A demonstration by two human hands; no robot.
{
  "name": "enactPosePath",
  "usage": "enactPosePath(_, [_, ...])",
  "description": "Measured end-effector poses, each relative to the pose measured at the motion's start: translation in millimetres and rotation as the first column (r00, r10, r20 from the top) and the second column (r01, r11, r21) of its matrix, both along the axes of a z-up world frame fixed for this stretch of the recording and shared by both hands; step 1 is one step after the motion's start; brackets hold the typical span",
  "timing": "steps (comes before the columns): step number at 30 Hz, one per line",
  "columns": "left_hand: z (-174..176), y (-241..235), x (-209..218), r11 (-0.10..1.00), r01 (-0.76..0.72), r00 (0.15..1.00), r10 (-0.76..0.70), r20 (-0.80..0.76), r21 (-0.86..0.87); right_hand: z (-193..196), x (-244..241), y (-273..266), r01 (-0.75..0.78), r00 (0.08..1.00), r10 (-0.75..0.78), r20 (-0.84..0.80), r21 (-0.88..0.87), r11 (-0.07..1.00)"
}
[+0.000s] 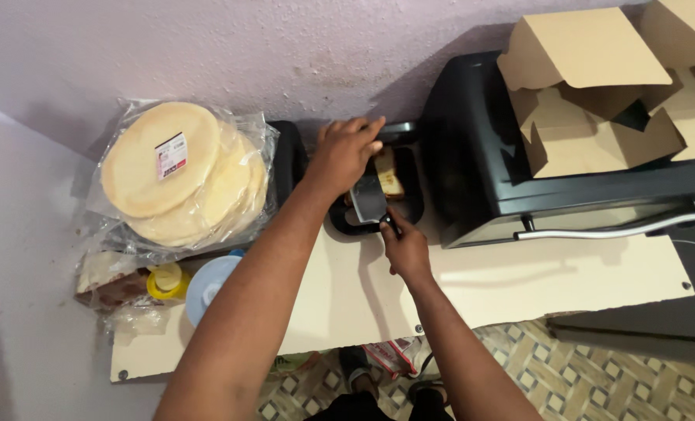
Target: The person prepares a toasted sandwich by applying butter from a jar to a slice of bread inside a sandwich press using a small spatula, closing the press, and then checking the bread's toast level by lifting it with a large cleaver.
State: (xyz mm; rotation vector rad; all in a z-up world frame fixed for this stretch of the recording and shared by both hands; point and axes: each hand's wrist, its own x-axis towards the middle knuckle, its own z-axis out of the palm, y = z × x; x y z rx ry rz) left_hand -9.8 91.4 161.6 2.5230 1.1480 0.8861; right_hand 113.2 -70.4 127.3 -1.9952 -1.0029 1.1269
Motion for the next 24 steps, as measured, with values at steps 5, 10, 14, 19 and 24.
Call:
enactPosePath(5, [-6.4,-46.1,-2.2,0.999,-0.007,0.997,0.011,-0.077,0.051,-9.0,17.2,-52.1,0.043,0.998,-0.039,-0.052,0.08,0.996])
enactPosePath(10, [-30.0,-99.3,1.1,0.998,-0.055,0.988,0.049,-0.147,-0.037,-38.6,55.5,-168.1,0.01,0.984,0.001,0.178,-0.061,0.998])
enactPosePath(14, [-62.2,-126.9,-1.5,0.998,-0.063,0.993,0.063,-0.099,0.009,-67.0,78.3,-233.0,0.088,0.96,-0.088,0.265,0.009,0.996])
enactPosePath(19, [-100.6,-137.3,0.7,0.988,-0.112,0.979,0.128,-0.158,0.109,-88.9,93.5,-255.7,0.162,0.949,-0.149,0.276,-0.026,0.986])
enactPosePath(24, [-115.7,-138.1,-3.7,0.99,-0.117,0.982,0.127,-0.138,0.084,-78.6,93.4,-252.8,0.201,0.948,-0.181,0.262,-0.053,0.978])
